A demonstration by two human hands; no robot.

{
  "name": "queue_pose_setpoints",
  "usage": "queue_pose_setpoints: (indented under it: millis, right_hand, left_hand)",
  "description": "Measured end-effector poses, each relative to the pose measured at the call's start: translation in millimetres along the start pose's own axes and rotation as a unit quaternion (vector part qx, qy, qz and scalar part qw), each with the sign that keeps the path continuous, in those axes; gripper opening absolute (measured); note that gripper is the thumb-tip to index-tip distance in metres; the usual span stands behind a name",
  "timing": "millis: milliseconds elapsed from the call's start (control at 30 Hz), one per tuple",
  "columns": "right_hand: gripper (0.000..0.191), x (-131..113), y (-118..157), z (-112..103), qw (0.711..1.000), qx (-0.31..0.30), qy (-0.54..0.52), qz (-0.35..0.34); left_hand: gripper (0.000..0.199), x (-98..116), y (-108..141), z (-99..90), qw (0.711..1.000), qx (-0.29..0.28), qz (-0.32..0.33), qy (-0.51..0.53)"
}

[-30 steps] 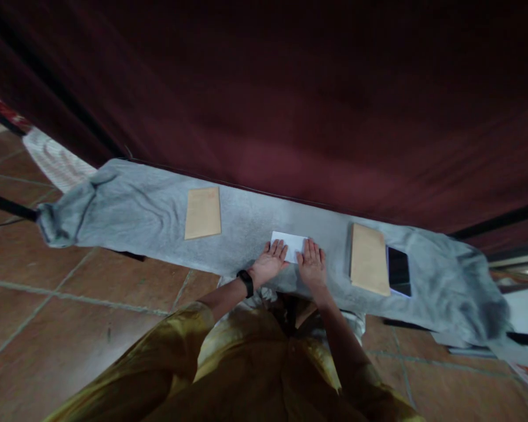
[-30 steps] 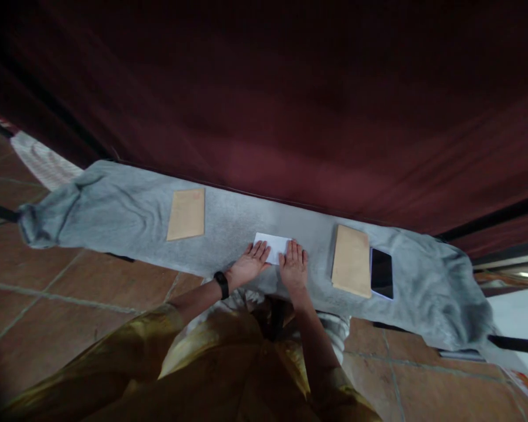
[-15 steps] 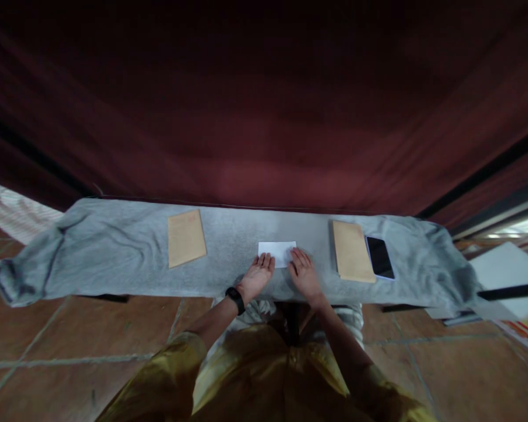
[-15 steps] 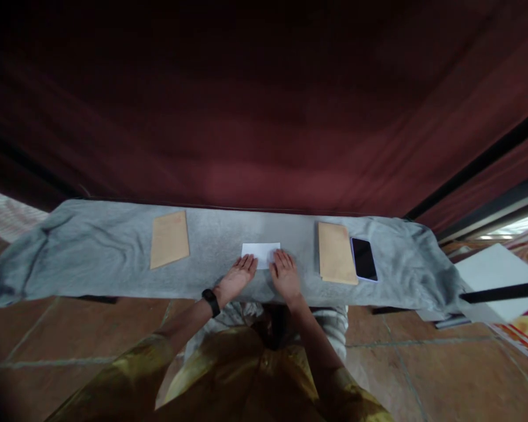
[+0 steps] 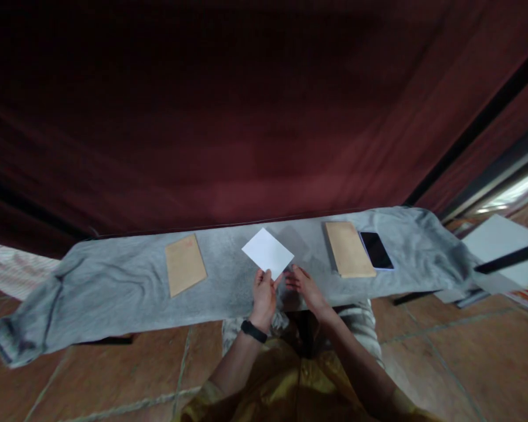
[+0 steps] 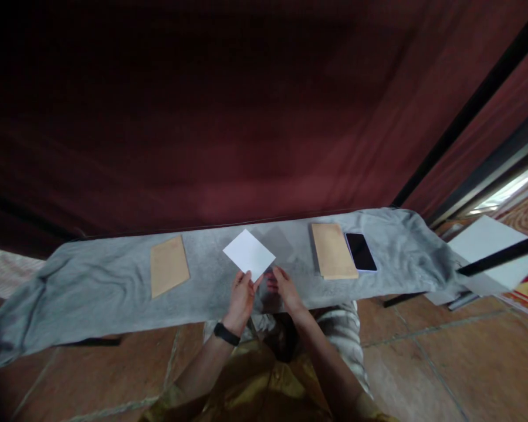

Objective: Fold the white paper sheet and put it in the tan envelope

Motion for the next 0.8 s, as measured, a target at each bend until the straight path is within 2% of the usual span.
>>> queue_pose_setpoints:
  millis: [100,200,400,500,600,667,700,800]
  right_hand:
    - [0.045,0,6,10,1.000,-0.016,0.015,-0.005]
    - [0.036,-5,4,0,0.996,0.006,0.073,-0.039]
    - [0.027,-21,-12,-32,0.973,0.011,0.208,-0.095]
    - [0.026,-32,-23,-40,0.954,0.029,0.274,-0.121]
    - [0.031,-38,-30,-42,0.932,0.060,0.329,-0.140]
    - [0.037,-39,-31,-41,0.920,0.075,0.354,-0.148]
    - [0.039,-39,-31,-40,0.910,0.079,0.376,-0.155]
    - [0.042,-38,-25,-32,0.846,0.076,0.493,-0.187]
  left_hand:
    - [0.026,-25,18,7.4,0.995,-0.002,-0.060,0.081]
    - [0.031,-35,23,3.9,0.992,-0.011,-0.103,0.075]
    - [0.025,-7,-9,-32.2,0.996,0.040,-0.067,-0.045]
    - [0.028,4,-22,-38.6,0.993,0.026,-0.043,-0.110]
    - [0.037,7,-25,-38.1,0.982,0.006,-0.015,-0.186]
    - [0.046,10,-23,-34.5,0.957,-0.005,0.035,-0.287]
    - [0.050,12,-21,-31.5,0.933,-0.010,0.066,-0.353]
    - [0.054,14,-13,-22.8,0.827,-0.021,0.117,-0.550]
Point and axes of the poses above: each hand's wrist, its own y-axis away from the middle knuckle, its own z-axis out of the palm, x = y × z, the point moved 7 cm from there along -y, towards the middle knuckle, and after that the axes turned 5 degrees about -z, right-handed, at the moved point
